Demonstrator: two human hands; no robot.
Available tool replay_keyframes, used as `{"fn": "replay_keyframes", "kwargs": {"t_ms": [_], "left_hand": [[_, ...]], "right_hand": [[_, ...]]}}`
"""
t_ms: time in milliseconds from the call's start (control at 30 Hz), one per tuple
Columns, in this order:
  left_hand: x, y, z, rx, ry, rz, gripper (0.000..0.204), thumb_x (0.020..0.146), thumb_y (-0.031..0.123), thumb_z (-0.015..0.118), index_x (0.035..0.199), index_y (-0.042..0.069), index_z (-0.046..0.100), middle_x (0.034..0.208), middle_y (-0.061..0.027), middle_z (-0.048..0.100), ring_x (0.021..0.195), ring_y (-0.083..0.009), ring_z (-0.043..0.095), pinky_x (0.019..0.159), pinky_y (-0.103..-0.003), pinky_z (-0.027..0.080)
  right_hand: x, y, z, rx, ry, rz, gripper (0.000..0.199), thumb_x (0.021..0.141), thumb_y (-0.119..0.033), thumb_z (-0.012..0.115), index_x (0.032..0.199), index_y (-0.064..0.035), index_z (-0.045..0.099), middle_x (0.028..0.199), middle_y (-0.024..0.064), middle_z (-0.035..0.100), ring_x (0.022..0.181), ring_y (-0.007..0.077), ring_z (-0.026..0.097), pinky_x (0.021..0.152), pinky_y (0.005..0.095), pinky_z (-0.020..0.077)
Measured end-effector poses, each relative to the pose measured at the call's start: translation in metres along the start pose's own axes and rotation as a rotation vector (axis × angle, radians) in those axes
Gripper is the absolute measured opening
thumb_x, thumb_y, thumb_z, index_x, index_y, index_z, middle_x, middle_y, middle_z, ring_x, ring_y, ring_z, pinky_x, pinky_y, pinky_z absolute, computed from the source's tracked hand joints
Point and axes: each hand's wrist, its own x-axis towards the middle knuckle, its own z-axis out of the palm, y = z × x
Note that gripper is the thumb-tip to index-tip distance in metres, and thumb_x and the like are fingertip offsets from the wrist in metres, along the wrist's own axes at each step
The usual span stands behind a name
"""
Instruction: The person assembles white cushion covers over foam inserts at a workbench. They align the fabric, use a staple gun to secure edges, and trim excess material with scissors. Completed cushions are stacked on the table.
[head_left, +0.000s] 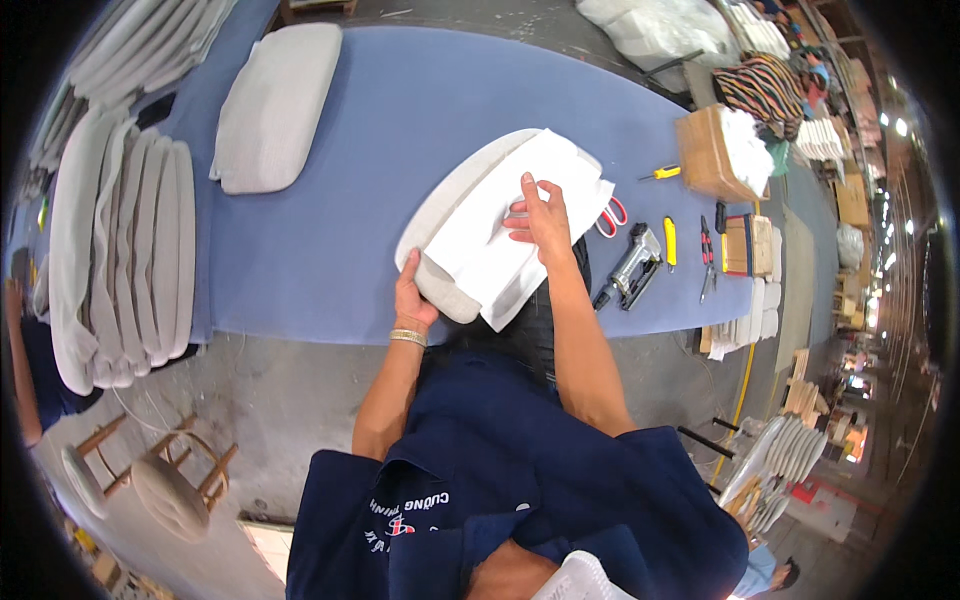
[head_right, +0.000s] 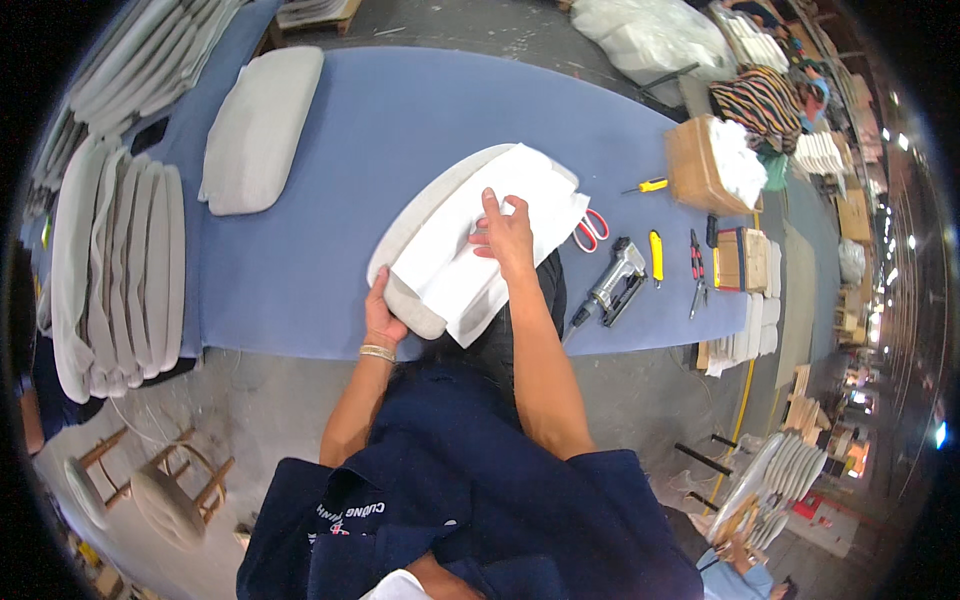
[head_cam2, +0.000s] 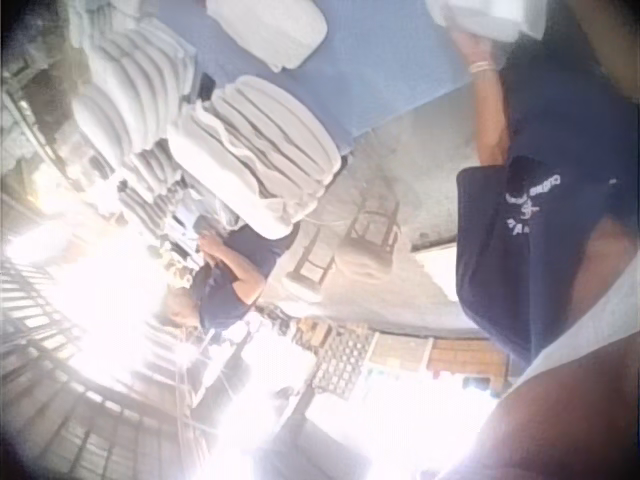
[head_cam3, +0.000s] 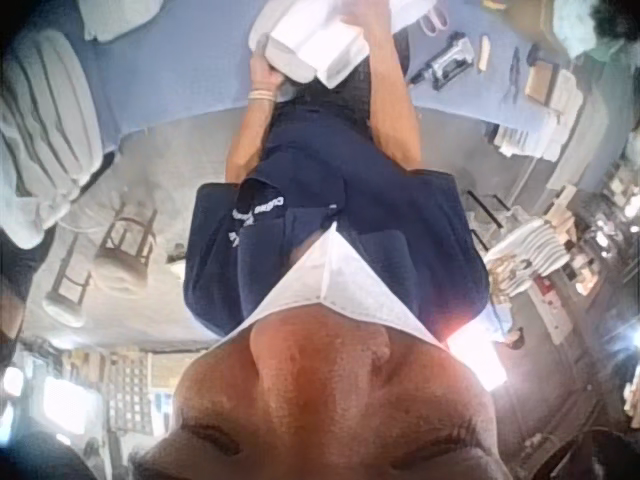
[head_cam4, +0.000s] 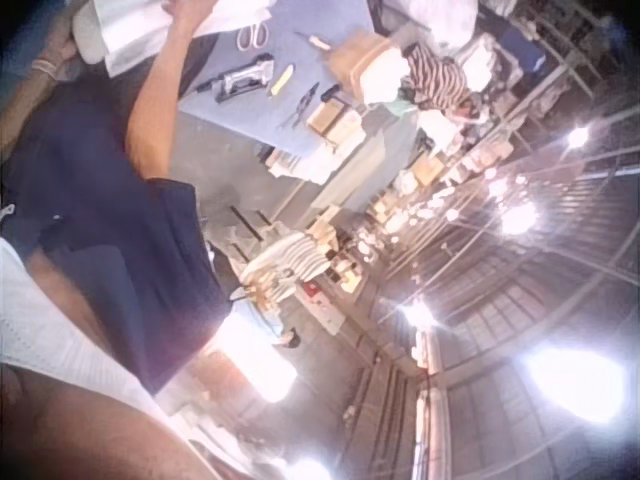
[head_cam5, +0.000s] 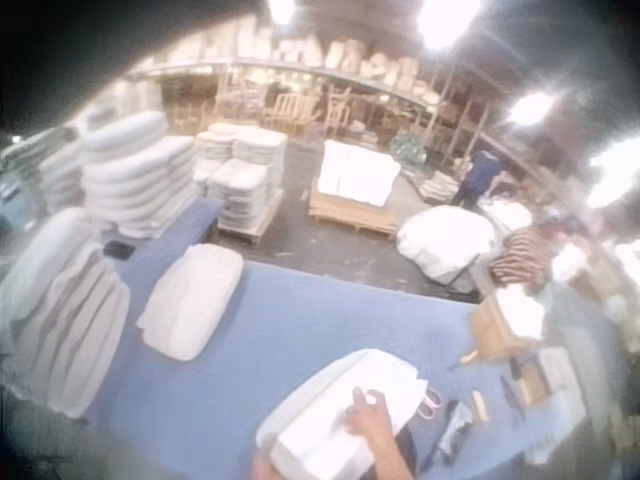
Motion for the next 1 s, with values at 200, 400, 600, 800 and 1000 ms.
{"fn": "replay_keyframes", "kwargs": {"t_ms": [200,400,600,800,1000], "left_hand": [[-0.073,0.044,0.11,0.666,-0.182,0.392,0.058,0.089,0.014,0.078,0.139,-0.005,0.055,0.133,-0.0206,0.065,0.12,-0.0292,0.064,0.105,-0.041,0.051],[-0.132,0.032,0.076,1.235,-0.122,0.685,0.081,0.084,0.009,0.08,0.154,-0.004,0.042,0.144,-0.0185,0.059,0.132,-0.0273,0.057,0.111,-0.039,0.044],[-0.143,0.014,0.017,1.247,-0.059,0.463,0.085,0.086,-0.005,0.069,0.16,-0.001,0.028,0.158,-0.0204,0.043,0.141,-0.0273,0.048,0.116,-0.041,0.04],[-0.146,0.023,0.042,1.471,-0.153,0.449,0.086,0.088,0.004,0.073,0.161,0.001,0.028,0.159,-0.024,0.041,0.142,-0.0329,0.049,0.117,-0.041,0.04],[-0.114,0.025,0.095,1.771,-0.295,0.53,0.093,0.092,0.027,0.075,0.162,0.0,0.02,0.163,-0.0282,0.032,0.15,-0.0425,0.035,0.118,-0.044,0.037]], "right_hand": [[-0.021,-0.034,-0.012,0.54,-0.225,-0.062,0.069,0.104,-0.058,0.05,0.144,-0.0028,0.04,0.109,0.0165,0.062,0.086,0.0243,0.069,0.072,0.0376,0.0604],[0.005,0.036,0.021,0.09,-0.065,0.059,0.081,0.097,-0.06,0.061,0.152,-0.0037,0.039,0.14,0.0189,0.052,0.114,0.0289,0.06,0.095,0.0506,0.0528],[0.05,0.105,0.03,0.39,-0.227,0.283,0.094,0.095,-0.055,0.067,0.16,-0.0009,0.028,0.166,0.0215,0.028,0.152,0.0382,0.028,0.12,0.058,0.0273],[0.064,0.029,0.031,0.082,-0.247,0.248,0.064,0.094,-0.031,0.074,0.144,0.0011,0.051,0.147,0.0237,0.053,0.133,0.0401,0.053,0.105,0.0609,0.0454],[0.165,0.085,0.042,0.196,-0.101,0.202,0.045,0.089,-0.012,0.061,0.132,0.0044,0.058,0.125,0.0208,0.065,0.113,0.0355,0.065,0.088,0.0564,0.0549]]}}
